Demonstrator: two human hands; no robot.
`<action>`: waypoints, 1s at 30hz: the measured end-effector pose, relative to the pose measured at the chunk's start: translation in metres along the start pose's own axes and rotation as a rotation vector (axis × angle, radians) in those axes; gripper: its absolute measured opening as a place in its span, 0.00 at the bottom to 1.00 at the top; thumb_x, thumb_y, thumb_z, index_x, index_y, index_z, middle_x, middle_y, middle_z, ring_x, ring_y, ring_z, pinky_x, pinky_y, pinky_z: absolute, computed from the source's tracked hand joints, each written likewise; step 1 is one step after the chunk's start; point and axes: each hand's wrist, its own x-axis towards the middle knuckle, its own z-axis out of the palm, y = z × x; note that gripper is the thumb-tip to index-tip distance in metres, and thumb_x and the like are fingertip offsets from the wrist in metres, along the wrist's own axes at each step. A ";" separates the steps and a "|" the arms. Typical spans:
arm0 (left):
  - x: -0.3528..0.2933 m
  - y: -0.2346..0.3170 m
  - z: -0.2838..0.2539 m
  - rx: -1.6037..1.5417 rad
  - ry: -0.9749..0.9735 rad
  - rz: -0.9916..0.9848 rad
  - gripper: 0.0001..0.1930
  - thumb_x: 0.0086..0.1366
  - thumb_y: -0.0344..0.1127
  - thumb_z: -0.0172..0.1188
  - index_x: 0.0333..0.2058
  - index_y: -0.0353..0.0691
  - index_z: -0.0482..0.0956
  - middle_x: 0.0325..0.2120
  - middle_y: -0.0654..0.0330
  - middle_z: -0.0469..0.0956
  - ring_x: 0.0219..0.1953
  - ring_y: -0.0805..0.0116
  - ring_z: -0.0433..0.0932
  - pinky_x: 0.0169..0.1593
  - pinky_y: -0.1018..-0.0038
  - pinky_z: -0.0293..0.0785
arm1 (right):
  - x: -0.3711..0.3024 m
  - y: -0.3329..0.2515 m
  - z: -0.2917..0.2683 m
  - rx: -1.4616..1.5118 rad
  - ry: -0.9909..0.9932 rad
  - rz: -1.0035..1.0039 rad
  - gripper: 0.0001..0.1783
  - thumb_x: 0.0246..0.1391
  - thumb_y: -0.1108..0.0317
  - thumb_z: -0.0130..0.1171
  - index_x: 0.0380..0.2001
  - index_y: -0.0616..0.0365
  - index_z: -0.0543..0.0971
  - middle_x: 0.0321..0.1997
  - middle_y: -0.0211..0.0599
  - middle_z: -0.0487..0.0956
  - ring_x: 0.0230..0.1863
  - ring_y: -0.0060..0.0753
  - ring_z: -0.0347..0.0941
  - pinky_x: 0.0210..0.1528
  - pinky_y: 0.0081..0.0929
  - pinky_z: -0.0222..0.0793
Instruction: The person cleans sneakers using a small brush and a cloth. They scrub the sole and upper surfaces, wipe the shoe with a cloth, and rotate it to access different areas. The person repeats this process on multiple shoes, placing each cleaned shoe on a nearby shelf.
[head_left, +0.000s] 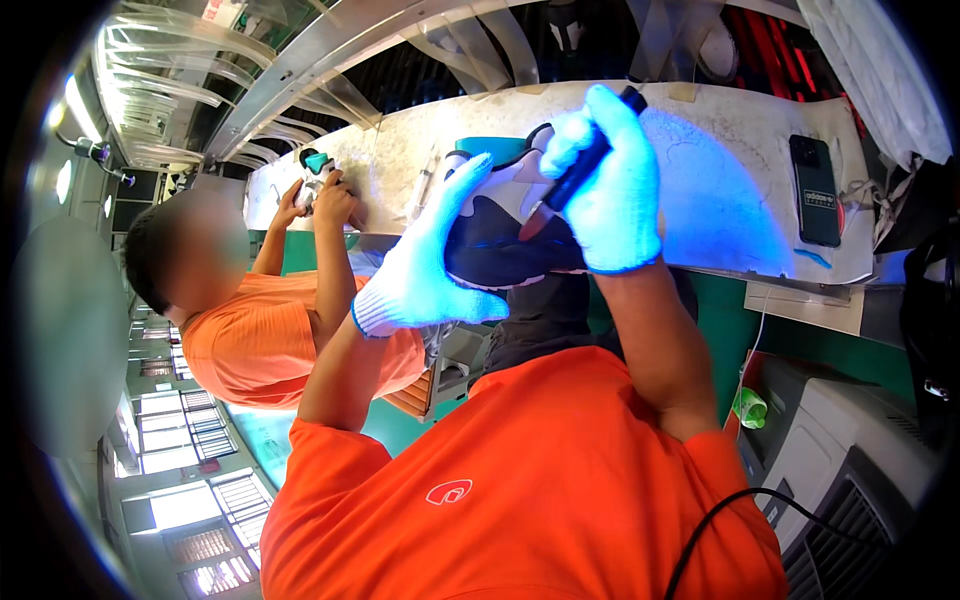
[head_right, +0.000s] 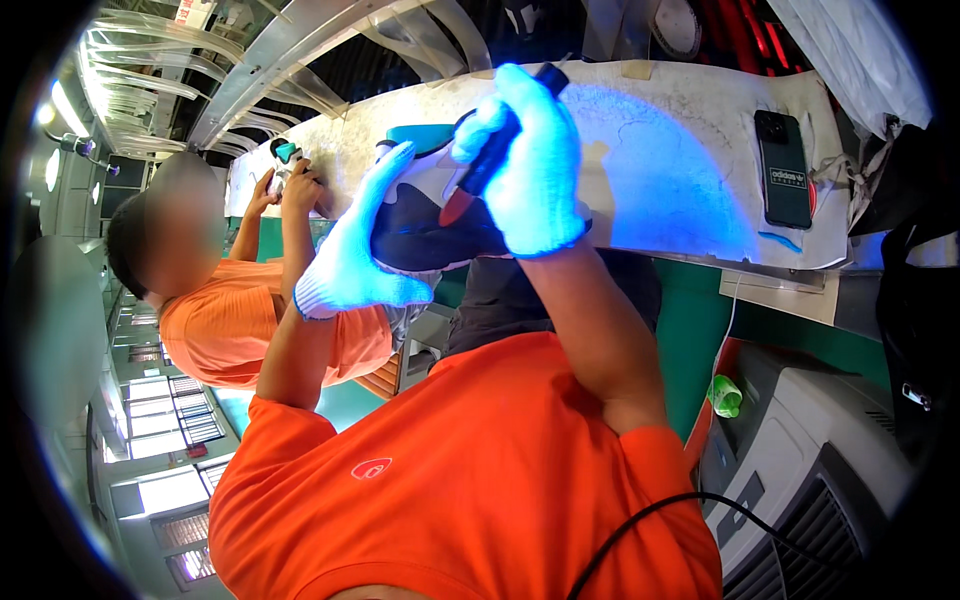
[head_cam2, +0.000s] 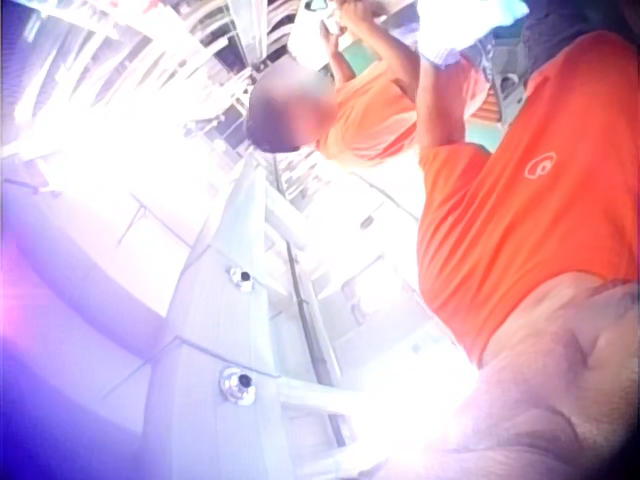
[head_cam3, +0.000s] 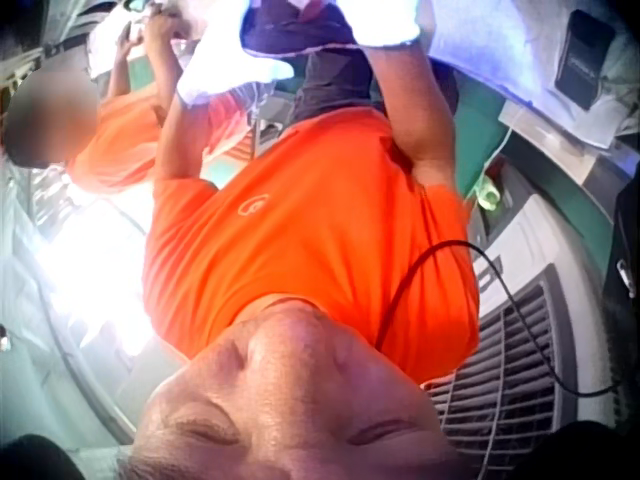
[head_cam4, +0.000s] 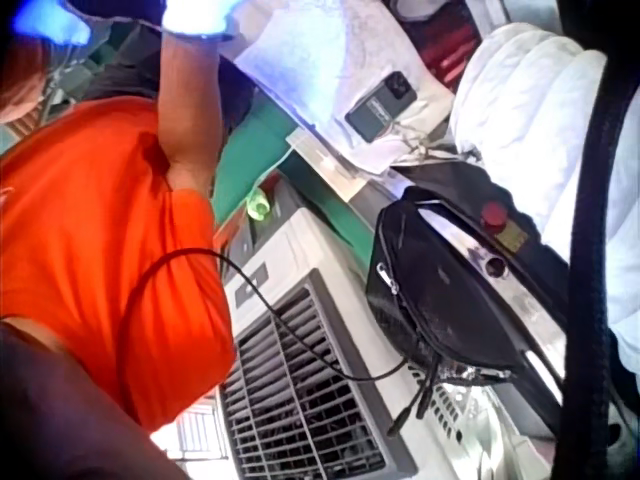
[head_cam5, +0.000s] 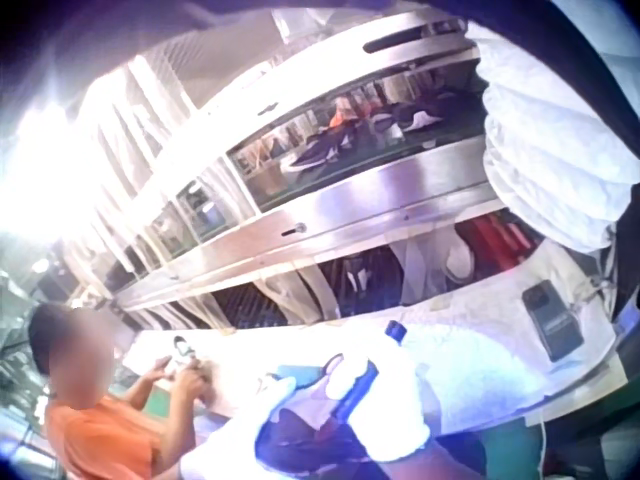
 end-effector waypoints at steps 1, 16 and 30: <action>0.000 0.004 0.002 -0.015 0.007 -0.005 0.73 0.42 0.42 0.90 0.83 0.43 0.52 0.80 0.41 0.57 0.82 0.46 0.57 0.81 0.56 0.56 | 0.001 0.004 0.007 0.031 -0.006 -0.006 0.16 0.75 0.59 0.61 0.29 0.50 0.76 0.21 0.30 0.75 0.21 0.32 0.75 0.29 0.36 0.75; 0.005 0.027 0.022 0.201 0.063 0.066 0.72 0.42 0.47 0.93 0.81 0.35 0.55 0.78 0.47 0.62 0.81 0.52 0.59 0.82 0.57 0.55 | -0.027 -0.007 0.000 0.737 -0.485 0.179 0.27 0.81 0.42 0.51 0.30 0.48 0.74 0.22 0.23 0.66 0.19 0.20 0.63 0.26 0.24 0.63; -0.035 -0.013 0.033 0.018 0.161 0.080 0.73 0.39 0.46 0.91 0.82 0.45 0.57 0.74 0.47 0.62 0.66 0.51 0.71 0.71 0.59 0.70 | -0.020 0.021 -0.020 -0.013 -0.235 -0.088 0.28 0.81 0.39 0.49 0.35 0.49 0.80 0.23 0.30 0.75 0.22 0.31 0.72 0.23 0.32 0.68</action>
